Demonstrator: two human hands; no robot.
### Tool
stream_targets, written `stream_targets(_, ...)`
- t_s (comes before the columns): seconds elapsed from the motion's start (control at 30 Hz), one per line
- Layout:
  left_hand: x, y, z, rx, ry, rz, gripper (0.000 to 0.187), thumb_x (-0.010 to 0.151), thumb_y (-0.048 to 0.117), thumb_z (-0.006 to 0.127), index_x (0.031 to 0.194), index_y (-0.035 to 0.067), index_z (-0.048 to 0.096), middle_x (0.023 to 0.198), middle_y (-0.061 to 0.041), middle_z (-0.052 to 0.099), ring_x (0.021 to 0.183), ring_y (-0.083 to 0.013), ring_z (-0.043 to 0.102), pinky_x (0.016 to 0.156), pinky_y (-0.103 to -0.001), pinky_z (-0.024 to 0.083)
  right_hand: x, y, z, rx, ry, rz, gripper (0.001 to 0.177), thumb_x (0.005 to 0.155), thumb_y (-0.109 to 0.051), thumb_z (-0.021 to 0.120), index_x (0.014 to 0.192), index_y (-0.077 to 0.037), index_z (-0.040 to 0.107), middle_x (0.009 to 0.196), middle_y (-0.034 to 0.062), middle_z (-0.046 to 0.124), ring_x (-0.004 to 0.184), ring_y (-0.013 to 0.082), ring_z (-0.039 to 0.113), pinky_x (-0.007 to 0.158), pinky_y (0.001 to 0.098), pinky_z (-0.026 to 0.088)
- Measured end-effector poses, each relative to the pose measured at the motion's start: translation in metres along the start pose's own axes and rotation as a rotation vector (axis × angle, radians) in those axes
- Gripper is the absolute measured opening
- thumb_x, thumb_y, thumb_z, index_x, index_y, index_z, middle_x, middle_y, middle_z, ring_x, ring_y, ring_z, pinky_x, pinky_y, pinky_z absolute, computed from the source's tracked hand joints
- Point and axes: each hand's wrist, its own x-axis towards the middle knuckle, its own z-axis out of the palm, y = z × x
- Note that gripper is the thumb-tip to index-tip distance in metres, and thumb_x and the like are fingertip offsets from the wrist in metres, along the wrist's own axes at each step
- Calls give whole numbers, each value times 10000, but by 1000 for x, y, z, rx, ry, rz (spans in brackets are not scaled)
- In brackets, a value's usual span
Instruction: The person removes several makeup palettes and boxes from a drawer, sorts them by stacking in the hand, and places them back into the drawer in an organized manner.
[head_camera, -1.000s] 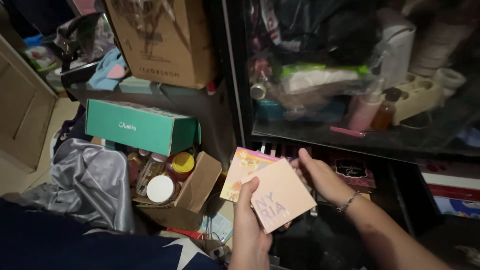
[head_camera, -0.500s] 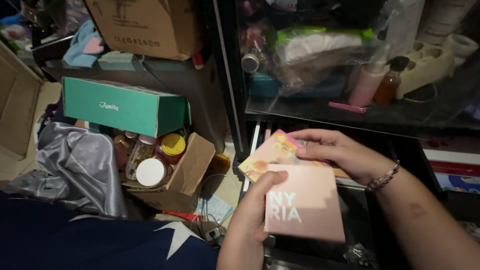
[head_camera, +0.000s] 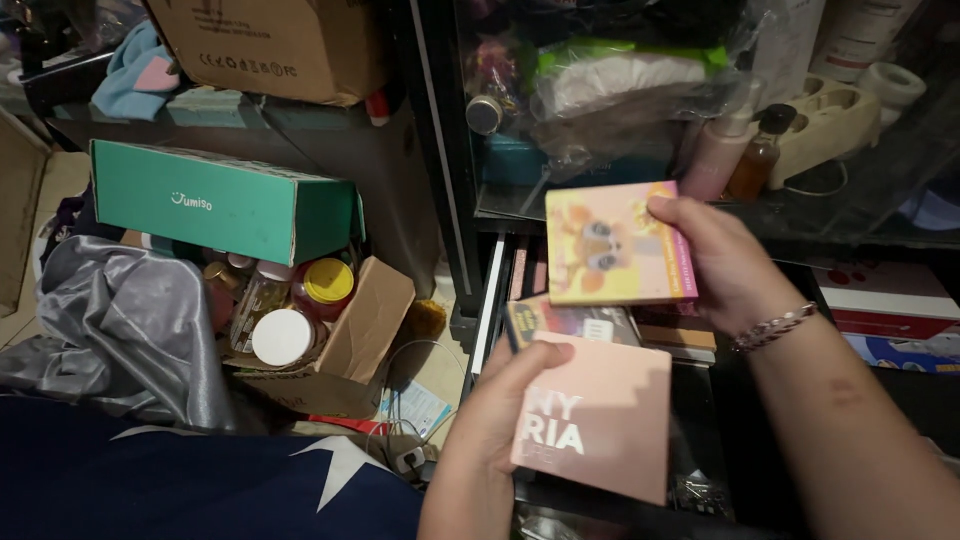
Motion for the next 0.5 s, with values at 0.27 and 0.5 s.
stream_targets(0.27, -22, 36, -7, -205, 239, 291, 696, 753, 60, 650, 1433, 110, 514, 1229, -235, 720, 1001, -408, 711, 755, -532, 579, -1, -7, -38, -231, -407, 116, 625, 785, 4, 500, 1392, 40, 641, 1243, 316, 738, 905, 389, 706, 707, 446, 555)
stream_targets(0.5, -29, 49, -12, -551, 479, 384, 657, 815, 138, 616, 1444, 141, 427, 1311, -189, 714, 1090, -369, 715, 805, -527, 585, 31, 22, -78, -494, -163, 477, 370, 1002, -74, 560, 1285, 112, 709, 1041, 229, 697, 858, 231, 615, 802, 402, 572)
